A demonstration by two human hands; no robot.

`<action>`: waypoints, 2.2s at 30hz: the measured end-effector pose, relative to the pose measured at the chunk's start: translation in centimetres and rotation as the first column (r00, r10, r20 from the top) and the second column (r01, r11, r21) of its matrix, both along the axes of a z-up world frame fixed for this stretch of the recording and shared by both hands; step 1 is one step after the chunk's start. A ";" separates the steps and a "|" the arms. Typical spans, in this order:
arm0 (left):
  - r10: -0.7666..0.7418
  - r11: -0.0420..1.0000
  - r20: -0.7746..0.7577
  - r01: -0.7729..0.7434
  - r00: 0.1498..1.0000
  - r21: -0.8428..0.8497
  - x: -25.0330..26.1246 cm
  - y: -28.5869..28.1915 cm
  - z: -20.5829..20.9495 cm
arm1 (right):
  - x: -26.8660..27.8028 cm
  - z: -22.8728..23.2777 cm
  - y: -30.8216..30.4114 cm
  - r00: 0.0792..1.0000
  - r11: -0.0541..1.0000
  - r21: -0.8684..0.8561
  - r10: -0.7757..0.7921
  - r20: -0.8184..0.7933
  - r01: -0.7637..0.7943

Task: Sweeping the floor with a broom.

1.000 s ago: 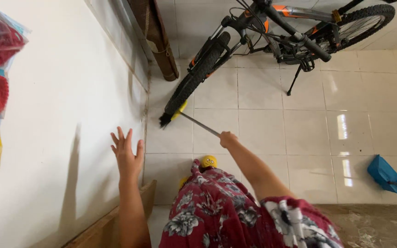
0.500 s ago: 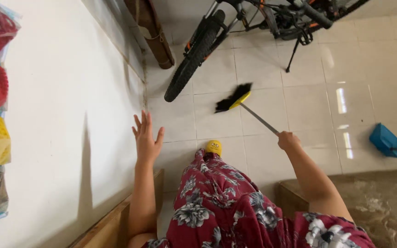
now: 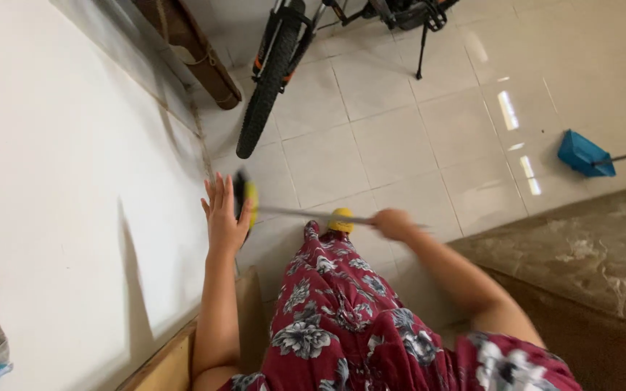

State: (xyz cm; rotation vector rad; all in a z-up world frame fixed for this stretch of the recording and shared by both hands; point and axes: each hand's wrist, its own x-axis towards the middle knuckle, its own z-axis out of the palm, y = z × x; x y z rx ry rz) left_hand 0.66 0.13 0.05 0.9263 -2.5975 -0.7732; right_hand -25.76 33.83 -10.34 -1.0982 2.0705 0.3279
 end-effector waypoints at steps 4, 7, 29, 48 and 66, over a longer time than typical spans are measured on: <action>-0.049 0.999 0.009 0.049 0.999 0.022 0.3 0.2 1.2 | 10.9 -5.3 -5.9 0.924 0.923 -0.055 0.378 -0.057 -0.381; -0.069 0.997 0.014 0.069 0.998 0.017 0.2 0.3 2.0 | 12.3 -6.4 -7.2 0.961 0.963 -0.067 0.267 0.070 -0.263; 0.291 0.939 -0.060 -0.297 0.955 -0.174 4.3 6.6 -1.4 | -17.0 3.3 15.3 0.886 0.945 0.073 -0.269 -0.378 0.318; 0.621 0.776 -0.068 -0.624 0.781 -0.094 9.2 23.0 -1.7 | 5.1 -12.1 2.0 0.939 0.939 -0.019 0.343 -0.019 -0.343; 0.472 0.880 -0.056 -0.474 0.880 -0.024 1.3 14.2 -0.8 | -28.1 -7.7 21.4 0.745 0.945 0.065 -0.209 -0.633 0.320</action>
